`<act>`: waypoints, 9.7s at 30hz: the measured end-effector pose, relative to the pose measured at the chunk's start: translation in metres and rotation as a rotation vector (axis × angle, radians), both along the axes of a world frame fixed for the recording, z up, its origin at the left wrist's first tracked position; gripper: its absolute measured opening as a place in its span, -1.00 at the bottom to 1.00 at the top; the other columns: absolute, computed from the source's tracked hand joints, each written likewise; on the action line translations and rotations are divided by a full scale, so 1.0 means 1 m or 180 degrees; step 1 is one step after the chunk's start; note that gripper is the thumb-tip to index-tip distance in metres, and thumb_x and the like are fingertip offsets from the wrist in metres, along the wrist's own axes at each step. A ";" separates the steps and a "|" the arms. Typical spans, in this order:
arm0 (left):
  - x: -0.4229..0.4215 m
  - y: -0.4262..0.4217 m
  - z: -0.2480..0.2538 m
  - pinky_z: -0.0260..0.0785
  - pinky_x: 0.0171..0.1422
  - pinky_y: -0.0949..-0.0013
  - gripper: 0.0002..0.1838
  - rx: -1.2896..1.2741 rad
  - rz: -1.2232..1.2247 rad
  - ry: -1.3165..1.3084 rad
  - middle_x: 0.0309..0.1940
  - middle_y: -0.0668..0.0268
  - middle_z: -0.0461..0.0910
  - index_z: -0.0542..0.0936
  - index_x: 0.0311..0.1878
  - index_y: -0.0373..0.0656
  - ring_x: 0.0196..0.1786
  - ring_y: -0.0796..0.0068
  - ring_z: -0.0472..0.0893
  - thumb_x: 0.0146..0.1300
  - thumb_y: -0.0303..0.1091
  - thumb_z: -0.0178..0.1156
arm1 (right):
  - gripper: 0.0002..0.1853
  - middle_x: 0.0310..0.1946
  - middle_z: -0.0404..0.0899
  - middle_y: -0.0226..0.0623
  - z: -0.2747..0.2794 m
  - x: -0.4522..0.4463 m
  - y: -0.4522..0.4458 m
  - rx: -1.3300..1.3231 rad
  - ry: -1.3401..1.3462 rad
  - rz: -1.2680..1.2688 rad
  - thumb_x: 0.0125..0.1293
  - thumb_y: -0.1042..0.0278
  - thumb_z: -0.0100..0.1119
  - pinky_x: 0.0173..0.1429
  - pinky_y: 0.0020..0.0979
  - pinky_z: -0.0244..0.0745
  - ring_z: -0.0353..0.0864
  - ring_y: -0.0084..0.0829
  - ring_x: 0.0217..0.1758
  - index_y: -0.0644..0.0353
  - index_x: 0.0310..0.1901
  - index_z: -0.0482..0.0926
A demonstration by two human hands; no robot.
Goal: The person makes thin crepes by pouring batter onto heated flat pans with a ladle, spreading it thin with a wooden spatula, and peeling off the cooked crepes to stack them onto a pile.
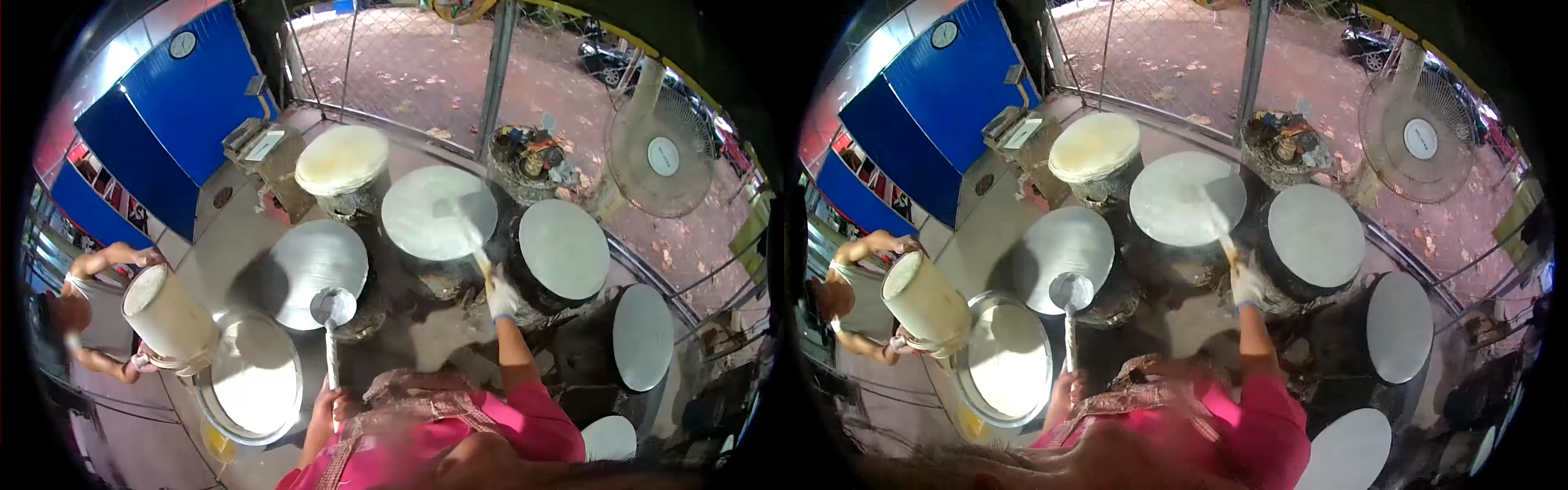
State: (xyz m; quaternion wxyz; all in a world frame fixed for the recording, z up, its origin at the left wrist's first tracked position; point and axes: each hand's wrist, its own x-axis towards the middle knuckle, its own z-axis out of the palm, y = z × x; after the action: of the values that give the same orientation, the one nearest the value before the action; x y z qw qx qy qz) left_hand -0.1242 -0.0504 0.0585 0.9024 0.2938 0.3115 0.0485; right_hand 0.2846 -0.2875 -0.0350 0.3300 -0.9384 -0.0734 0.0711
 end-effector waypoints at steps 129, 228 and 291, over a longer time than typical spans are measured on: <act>-0.304 0.162 -0.166 0.01 -0.86 0.53 -0.88 -0.0332 0.1721 0.1764 -0.76 0.40 0.20 0.29 -0.34 -0.25 -0.84 0.63 0.16 0.28 -0.42 -0.07 | -0.52 -0.40 0.61 -0.07 0.098 -0.427 0.329 -0.2720 -0.0323 0.4441 0.09 -0.19 0.04 -0.20 -0.13 0.48 0.61 -0.07 -0.30 0.13 -0.33 0.59; -0.115 0.198 -0.106 0.34 -0.44 0.35 -0.23 0.3433 0.0170 0.2056 -0.48 0.16 0.54 0.11 0.40 0.11 -0.58 0.43 0.45 0.05 -0.53 0.03 | -0.64 -0.40 0.66 -0.19 -0.002 -0.123 0.315 0.1839 0.1107 0.0983 0.03 0.14 0.23 -0.23 -0.35 0.44 0.60 -0.36 -0.37 0.28 -0.26 0.64; -0.131 -0.005 -0.106 0.38 0.09 0.41 -0.40 0.2945 0.1852 0.2921 0.11 0.18 0.38 0.16 0.35 -0.17 0.10 0.39 0.44 0.20 -0.68 -0.13 | -0.81 -0.72 0.37 -0.46 -0.034 0.020 0.441 0.0332 0.3138 0.3582 0.00 0.34 0.23 -0.69 -0.43 0.12 0.29 -0.59 -0.73 0.23 -0.34 0.64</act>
State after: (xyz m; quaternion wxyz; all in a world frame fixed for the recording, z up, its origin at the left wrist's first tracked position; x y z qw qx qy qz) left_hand -0.2549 -0.0550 -0.0472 0.4136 0.5424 0.6730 0.2860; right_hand 0.3048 0.1536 -0.0694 0.2825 -0.6017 -0.3891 0.6378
